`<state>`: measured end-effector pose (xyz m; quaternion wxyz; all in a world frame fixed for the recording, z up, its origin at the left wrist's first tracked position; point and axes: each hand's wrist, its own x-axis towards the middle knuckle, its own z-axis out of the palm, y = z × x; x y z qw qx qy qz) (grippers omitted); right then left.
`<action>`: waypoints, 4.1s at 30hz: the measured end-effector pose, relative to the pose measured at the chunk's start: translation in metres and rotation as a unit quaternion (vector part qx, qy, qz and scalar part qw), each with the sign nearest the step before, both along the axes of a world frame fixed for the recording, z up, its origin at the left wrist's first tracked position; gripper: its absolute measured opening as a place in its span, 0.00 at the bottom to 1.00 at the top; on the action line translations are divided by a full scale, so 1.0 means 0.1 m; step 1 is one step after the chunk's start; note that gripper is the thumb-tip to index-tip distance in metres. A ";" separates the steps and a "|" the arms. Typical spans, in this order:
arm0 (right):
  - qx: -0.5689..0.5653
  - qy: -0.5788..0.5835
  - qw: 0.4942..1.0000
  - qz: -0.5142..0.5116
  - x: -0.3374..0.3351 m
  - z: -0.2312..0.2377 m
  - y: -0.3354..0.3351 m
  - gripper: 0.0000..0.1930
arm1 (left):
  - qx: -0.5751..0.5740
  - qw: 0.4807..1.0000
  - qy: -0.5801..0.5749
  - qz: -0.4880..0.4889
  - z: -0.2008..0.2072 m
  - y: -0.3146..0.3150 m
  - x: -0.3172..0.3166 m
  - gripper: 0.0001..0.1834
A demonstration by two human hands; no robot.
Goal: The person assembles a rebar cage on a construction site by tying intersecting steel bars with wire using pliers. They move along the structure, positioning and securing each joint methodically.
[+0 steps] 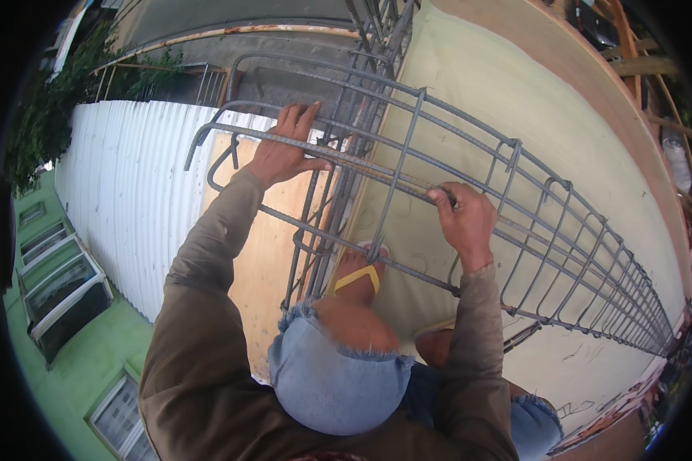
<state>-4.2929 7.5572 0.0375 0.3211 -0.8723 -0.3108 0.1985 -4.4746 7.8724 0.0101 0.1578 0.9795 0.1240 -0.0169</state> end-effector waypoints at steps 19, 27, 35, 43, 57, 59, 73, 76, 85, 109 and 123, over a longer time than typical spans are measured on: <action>-0.005 -0.048 0.999 0.009 0.23 -0.08 0.11 0.15 | -0.013 0.999 -0.033 0.010 0.20 -0.16 -0.19 0.28; -0.019 -0.046 0.999 0.012 0.54 -0.22 0.23 0.15 | 0.000 1.000 -0.024 0.009 0.21 -0.21 -0.18 0.31; -0.030 -0.136 0.990 0.005 0.38 -0.43 0.19 0.14 | -0.013 1.000 -0.019 -0.002 0.20 -0.23 -0.20 0.31; 0.094 -0.214 0.970 -0.072 0.12 -0.36 -0.04 0.11 | -0.001 1.000 -0.009 -0.012 0.07 -0.17 -0.26 0.31; -0.049 -0.173 0.984 -0.011 -0.25 -0.28 -0.21 0.17 | 0.044 0.998 -0.033 0.001 0.23 -0.28 -0.21 0.30; -0.072 -0.164 0.984 -0.012 -0.27 -0.30 -0.20 0.16 | 0.020 1.000 -0.018 0.007 0.23 -0.26 -0.20 0.28; -0.011 -0.220 0.975 -0.023 -0.44 -0.23 -0.25 0.14 | -0.017 0.999 0.051 -0.006 0.16 -0.07 -0.29 0.22; -0.052 -0.228 0.972 -0.018 -0.52 -0.19 -0.28 0.15 | 0.062 0.997 0.045 -0.017 0.25 -0.06 -0.33 0.21; -0.005 -0.169 0.986 0.007 -0.48 -0.42 -0.35 0.08 | 0.084 0.996 -0.016 -0.032 0.11 -0.02 -0.36 0.12; -0.176 0.131 0.975 0.013 -0.85 0.08 -0.47 0.23 | -0.012 0.999 0.042 0.029 0.19 -0.45 -0.98 0.27; -0.167 0.169 0.971 0.026 -0.90 -0.03 -0.53 0.23 | -0.101 0.988 0.072 0.093 0.15 -0.52 -1.01 0.22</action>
